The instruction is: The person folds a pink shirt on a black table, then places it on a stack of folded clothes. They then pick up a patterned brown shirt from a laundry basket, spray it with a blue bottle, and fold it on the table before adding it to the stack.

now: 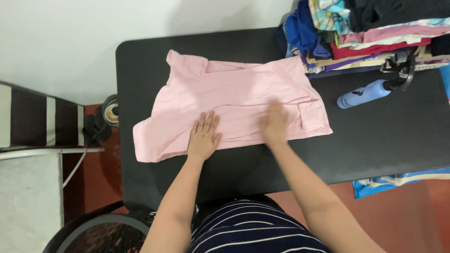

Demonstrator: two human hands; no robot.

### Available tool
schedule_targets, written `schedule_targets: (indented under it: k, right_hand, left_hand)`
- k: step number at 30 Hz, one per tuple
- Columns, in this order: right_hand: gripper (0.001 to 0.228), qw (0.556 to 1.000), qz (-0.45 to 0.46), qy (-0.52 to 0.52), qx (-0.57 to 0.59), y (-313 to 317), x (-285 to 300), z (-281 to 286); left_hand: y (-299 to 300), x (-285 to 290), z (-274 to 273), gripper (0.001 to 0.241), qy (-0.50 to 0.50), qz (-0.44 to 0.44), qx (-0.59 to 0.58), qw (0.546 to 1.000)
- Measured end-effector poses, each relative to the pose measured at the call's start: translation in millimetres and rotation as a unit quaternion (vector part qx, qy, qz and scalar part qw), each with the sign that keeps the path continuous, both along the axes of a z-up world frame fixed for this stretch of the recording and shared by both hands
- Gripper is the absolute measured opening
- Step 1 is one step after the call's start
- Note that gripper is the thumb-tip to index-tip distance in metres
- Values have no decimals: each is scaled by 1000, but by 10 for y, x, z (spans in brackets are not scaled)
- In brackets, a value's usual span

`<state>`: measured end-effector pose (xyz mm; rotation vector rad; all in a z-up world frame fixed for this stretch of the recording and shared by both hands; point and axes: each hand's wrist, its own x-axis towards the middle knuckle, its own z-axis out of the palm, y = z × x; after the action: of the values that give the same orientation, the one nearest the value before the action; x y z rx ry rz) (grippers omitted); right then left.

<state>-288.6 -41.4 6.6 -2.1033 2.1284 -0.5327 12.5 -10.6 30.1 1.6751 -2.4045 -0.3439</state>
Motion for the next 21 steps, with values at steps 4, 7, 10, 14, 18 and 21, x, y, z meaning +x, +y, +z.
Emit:
schedule_targets:
  k: [4, 7, 10, 14, 18, 21]
  right_hand:
    - [65, 977, 203, 51, -37, 120, 525, 134]
    - [76, 955, 253, 96, 121, 154, 511, 230]
    - [73, 972, 193, 60, 123, 8, 167, 291]
    - [63, 983, 86, 149, 70, -239, -587, 251]
    - [60, 986, 48, 121, 109, -194, -1205, 120]
    - [60, 983, 40, 128, 130, -23, -1233, 120]
  left_hand:
    - [-18, -6, 20, 67, -13, -4, -9, 1000]
    - [-23, 2, -4, 67, -22, -7, -6, 1000]
    - [-22, 1, 19, 68, -29, -6, -6, 1000]
    - [-49, 1, 24, 67, -21, -6, 3, 1000]
    - [-31, -2, -13, 67, -18, -7, 15, 1000]
    - [62, -33, -2, 67, -23, -7, 37, 999]
